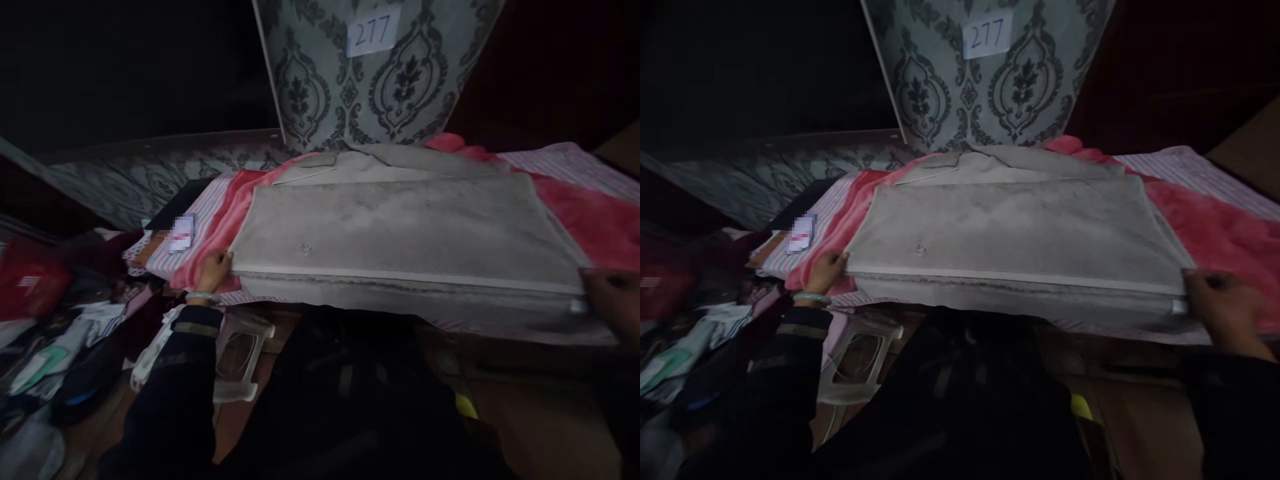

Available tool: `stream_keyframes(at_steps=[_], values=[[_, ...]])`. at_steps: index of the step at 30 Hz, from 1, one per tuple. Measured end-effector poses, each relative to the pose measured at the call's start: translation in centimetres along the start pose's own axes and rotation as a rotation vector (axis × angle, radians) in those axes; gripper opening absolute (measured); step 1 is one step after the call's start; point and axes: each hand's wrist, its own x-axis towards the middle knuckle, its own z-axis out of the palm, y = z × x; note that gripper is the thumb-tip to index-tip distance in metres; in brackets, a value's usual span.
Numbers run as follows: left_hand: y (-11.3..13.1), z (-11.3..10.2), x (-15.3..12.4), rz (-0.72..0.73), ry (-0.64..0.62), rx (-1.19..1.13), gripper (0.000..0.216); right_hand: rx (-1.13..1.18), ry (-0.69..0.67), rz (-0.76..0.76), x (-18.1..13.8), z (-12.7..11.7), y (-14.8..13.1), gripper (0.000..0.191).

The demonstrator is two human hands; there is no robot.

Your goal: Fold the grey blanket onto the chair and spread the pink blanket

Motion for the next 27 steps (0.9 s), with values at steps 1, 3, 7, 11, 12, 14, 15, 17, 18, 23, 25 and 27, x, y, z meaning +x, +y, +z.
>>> stream_keyframes(at_steps=[1, 3, 7, 11, 12, 14, 15, 17, 18, 23, 25, 27], values=[[-0.1, -0.1, 0.1, 0.005, -0.011, -0.001, 0.022, 0.007, -0.014, 0.1, 0.3, -0.8, 0.0, 0.045], [-0.2, -0.2, 0.2, 0.003, 0.006, 0.006, 0.017, -0.018, -0.032, 0.276, 0.7, -1.8, -0.8, 0.039], [2.0, 0.3, -1.0, 0.141, 0.28, 0.161, 0.015, -0.085, 0.136, 0.097, -0.9, -1.7, -4.1, 0.022], [7.5, 3.0, -4.3, 0.534, 0.125, 0.164, 0.019, 0.164, 0.021, -0.541, -5.8, 0.3, -9.9, 0.019], [8.9, 4.0, -5.2, 0.645, 0.014, 0.126, 0.019, 0.223, -0.065, -0.663, -7.1, 1.1, -11.5, 0.022], [11.3, 5.8, -6.7, 0.822, -0.153, 0.082, 0.021, 0.287, -0.204, -0.821, -9.3, 2.7, -14.1, 0.022], [12.1, 6.5, -7.3, 0.88, -0.199, 0.081, 0.022, 0.296, -0.264, -0.879, -10.2, 3.5, -15.0, 0.022], [12.9, 7.5, -7.9, 0.939, -0.229, 0.113, 0.022, 0.276, -0.357, -0.966, -11.1, 4.7, -15.9, 0.022], [12.9, 7.8, -8.0, 0.952, -0.227, 0.133, 0.022, 0.257, -0.388, -1.001, -11.3, 5.2, -16.0, 0.022], [12.1, 8.0, -7.6, 0.99, -0.203, 0.166, 0.02, 0.206, -0.347, -1.09, -11.2, 6.0, -15.4, 0.025], [12.0, 8.1, -7.5, 0.997, -0.181, 0.168, 0.019, 0.153, -0.303, -1.108, -11.5, 6.0, -15.5, 0.028], [12.0, 8.3, -7.6, 1.001, -0.148, 0.18, 0.02, 0.1, -0.254, -1.119, -12.0, 6.0, -15.7, 0.03]])
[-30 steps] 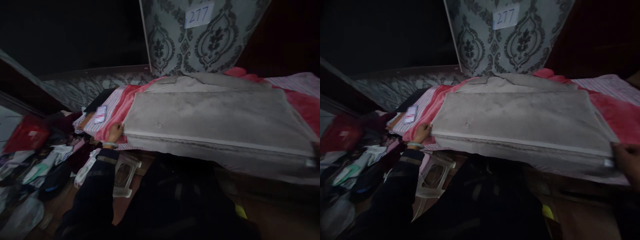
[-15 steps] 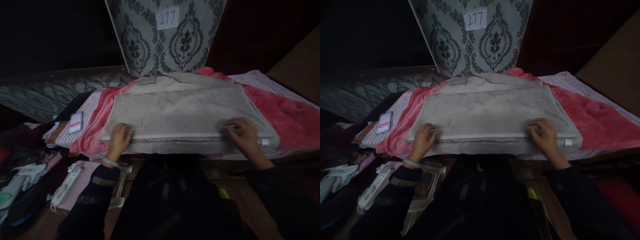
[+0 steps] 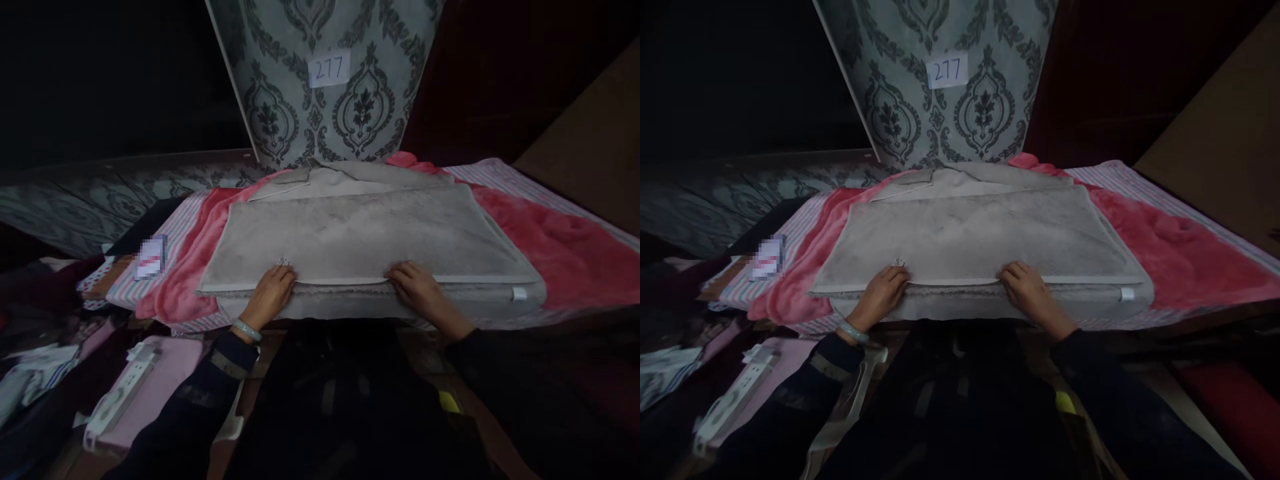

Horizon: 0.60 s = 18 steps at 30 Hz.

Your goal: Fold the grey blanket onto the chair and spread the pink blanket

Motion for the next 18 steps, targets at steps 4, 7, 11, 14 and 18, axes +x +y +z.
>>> stream_keyframes(at_steps=[4, 7, 11, 14, 18], values=[[0.3, 0.5, -0.4, 0.0, 0.026, 0.057, 0.02, -0.068, 0.061, -0.003, -0.6, 0.2, -0.8, 0.029], [0.3, 0.1, -0.8, -0.001, 0.028, 0.024, 0.019, 0.002, 0.023, -0.008, -1.1, -0.2, -0.6, 0.029], [-0.2, -1.4, -0.1, 0.004, -0.023, -0.132, 0.023, 0.121, -0.12, 0.003, 0.8, -1.8, 0.0, 0.032], [-0.3, -2.0, 2.9, 0.017, -0.099, -0.238, 0.036, 0.112, -0.158, -0.02, 5.2, -2.2, -0.6, 0.036], [-0.1, -0.4, 8.9, 0.054, -0.214, -0.329, 0.059, 0.081, -0.207, -0.131, 10.8, 0.9, -2.4, 0.047]])
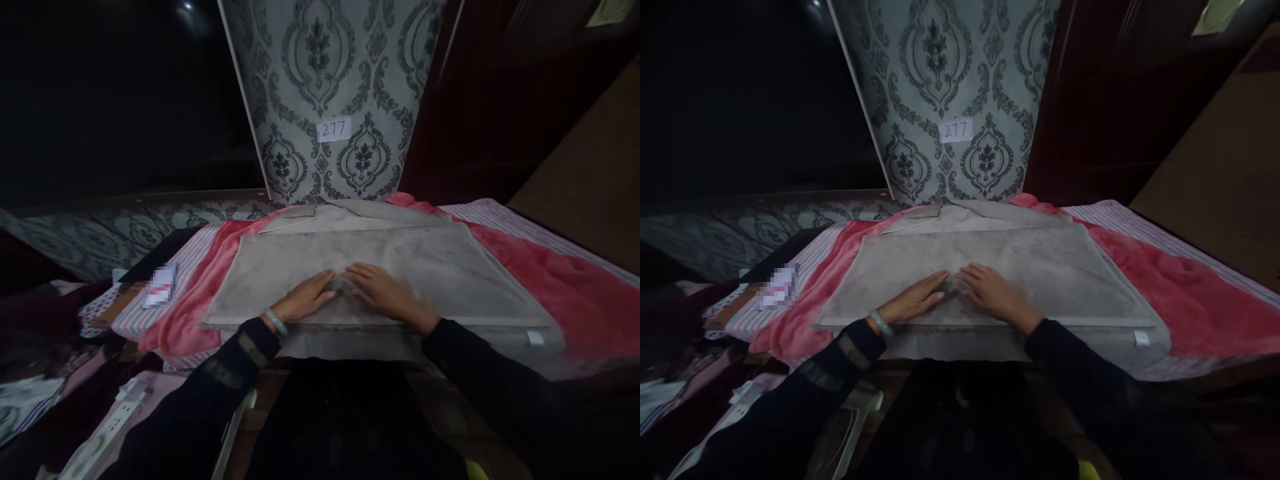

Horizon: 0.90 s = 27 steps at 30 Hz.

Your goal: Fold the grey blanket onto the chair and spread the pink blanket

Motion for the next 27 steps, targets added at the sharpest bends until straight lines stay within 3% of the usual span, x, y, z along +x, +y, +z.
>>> stream_keyframes(at_steps=[3, 6, 11, 16, 22, 25, 27], values=[[-1.3, 1.1, 3.6, -0.048, -0.104, 0.026, 0.065, -0.047, -0.132, -0.031, 1.8, 3.3, -0.3, 0.061], [-3.3, 1.9, 4.9, -0.036, -0.224, 0.126, 0.065, -0.072, -0.18, -0.044, 1.2, 5.6, 0.0, 0.061], [-7.5, 0.5, 5.3, 0.113, -0.262, 0.282, 0.065, -0.047, -0.215, -0.05, 0.2, 6.1, 0.7, 0.061], [-11.5, -2.1, 6.5, -0.211, -0.165, 0.397, 0.06, -0.037, -0.193, -0.044, -0.1, 6.6, 0.9, 0.062], [-12.5, -1.6, 6.1, -0.427, -0.008, 0.395, 0.062, -0.043, -0.215, -0.035, -0.9, 7.1, 1.3, 0.062], [-12.2, -1.1, 6.0, -0.528, 0.06, 0.403, 0.062, -0.043, -0.311, -0.022, 1.1, 5.7, 1.3, 0.06], [-12.3, -1.0, 6.1, -0.553, 0.058, 0.392, 0.063, -0.026, -0.355, -0.027, 4.2, 4.6, 0.6, 0.046]])
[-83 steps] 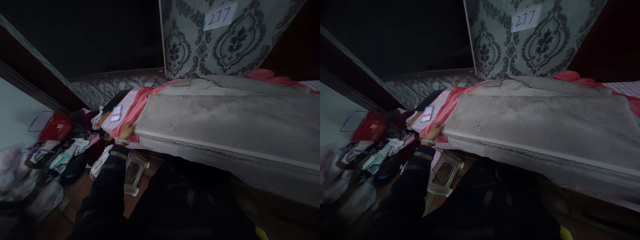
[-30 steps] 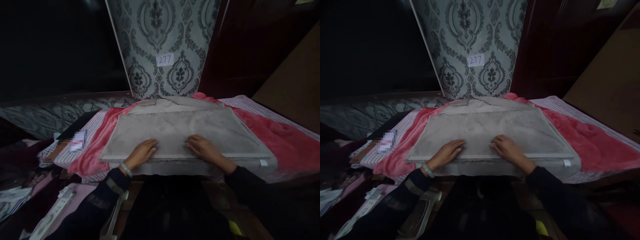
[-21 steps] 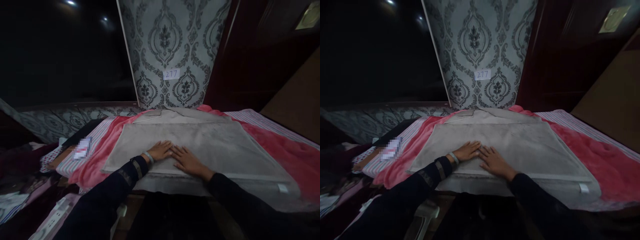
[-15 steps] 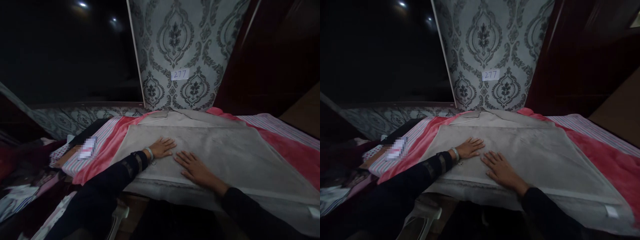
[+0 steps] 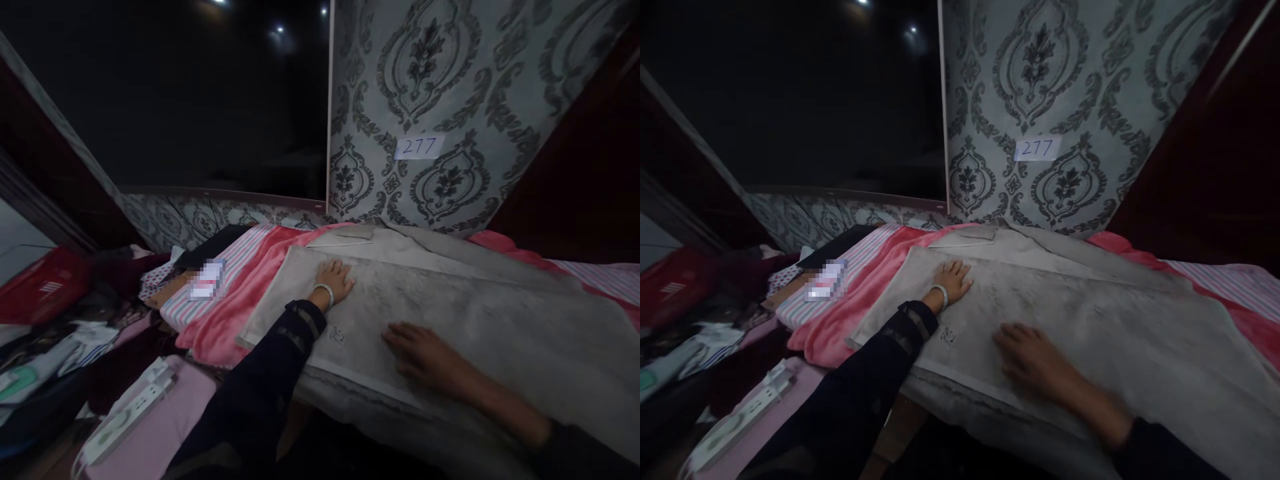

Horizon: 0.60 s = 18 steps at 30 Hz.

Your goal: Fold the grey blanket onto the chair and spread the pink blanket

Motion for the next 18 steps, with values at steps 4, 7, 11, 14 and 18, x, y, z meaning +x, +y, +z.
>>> stream_keyframes(at_steps=[4, 7, 11, 14, 18], values=[[-1.1, 0.3, 0.3, 0.08, -0.065, -0.054, 0.059, 0.12, 0.086, -0.034, 6.4, -2.0, -3.2, 0.031], [-3.9, 0.5, 0.1, 0.241, -0.115, -0.086, 0.056, 0.223, 0.205, -0.167, 9.1, 0.1, -6.0, 0.023], [-9.9, -0.1, -0.1, 0.281, -0.112, -0.038, 0.058, 0.324, 0.331, -0.229, 9.1, 3.4, -7.1, 0.016], [-13.9, -0.9, 0.7, 0.109, -0.098, 0.007, 0.058, 0.378, 0.324, -0.226, 8.7, 3.9, -6.7, 0.017], [-15.8, -1.0, 1.9, -0.03, -0.068, 0.001, 0.06, 0.413, 0.306, -0.217, 8.8, 3.5, -6.6, 0.017]])
